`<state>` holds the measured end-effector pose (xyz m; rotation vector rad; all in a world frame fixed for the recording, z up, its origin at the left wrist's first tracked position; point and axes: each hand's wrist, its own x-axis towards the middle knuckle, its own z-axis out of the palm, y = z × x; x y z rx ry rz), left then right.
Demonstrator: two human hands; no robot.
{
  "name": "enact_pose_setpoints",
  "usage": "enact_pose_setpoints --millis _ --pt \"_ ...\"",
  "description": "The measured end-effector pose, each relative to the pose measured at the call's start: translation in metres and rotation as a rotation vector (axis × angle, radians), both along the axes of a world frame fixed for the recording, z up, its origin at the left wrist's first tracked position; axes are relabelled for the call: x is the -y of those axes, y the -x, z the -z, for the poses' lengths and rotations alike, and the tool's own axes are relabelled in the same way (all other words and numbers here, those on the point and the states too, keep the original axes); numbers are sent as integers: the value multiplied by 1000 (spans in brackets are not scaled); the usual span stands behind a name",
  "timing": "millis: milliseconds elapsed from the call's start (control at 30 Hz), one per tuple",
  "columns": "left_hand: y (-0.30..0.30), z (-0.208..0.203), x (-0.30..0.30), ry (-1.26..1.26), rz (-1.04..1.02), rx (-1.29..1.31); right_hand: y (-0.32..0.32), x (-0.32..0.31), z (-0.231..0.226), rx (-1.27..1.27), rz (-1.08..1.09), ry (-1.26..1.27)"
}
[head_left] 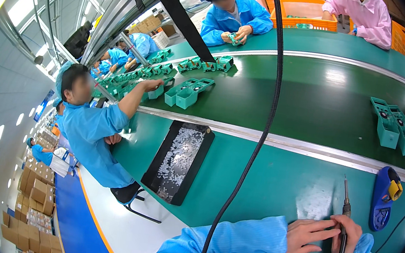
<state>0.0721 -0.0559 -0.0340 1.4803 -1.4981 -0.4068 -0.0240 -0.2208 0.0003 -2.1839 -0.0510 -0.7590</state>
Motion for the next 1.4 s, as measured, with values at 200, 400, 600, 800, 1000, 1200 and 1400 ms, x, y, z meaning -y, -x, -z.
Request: enact_pose_setpoints --millis 200,400,600,800,1000,1200,1400 --pt "0 -3 0 -15 -26 7 0 0 -1 12 -19 34" --pt "-1 -2 -1 -19 -38 -1 -2 -3 -1 18 -26 15" --pt "-1 3 -1 -16 -28 25 2 -2 -6 -86 27 -48" --pt "1 -1 -1 -8 -22 48 2 -4 -9 -121 66 -113" --pt "1 0 -1 -6 -45 59 0 0 -4 -11 15 53" --pt "2 1 -1 -44 -58 47 0 -2 -5 -15 -8 16" --pt "1 -2 -2 -36 -28 31 3 -2 -8 -34 -18 25"
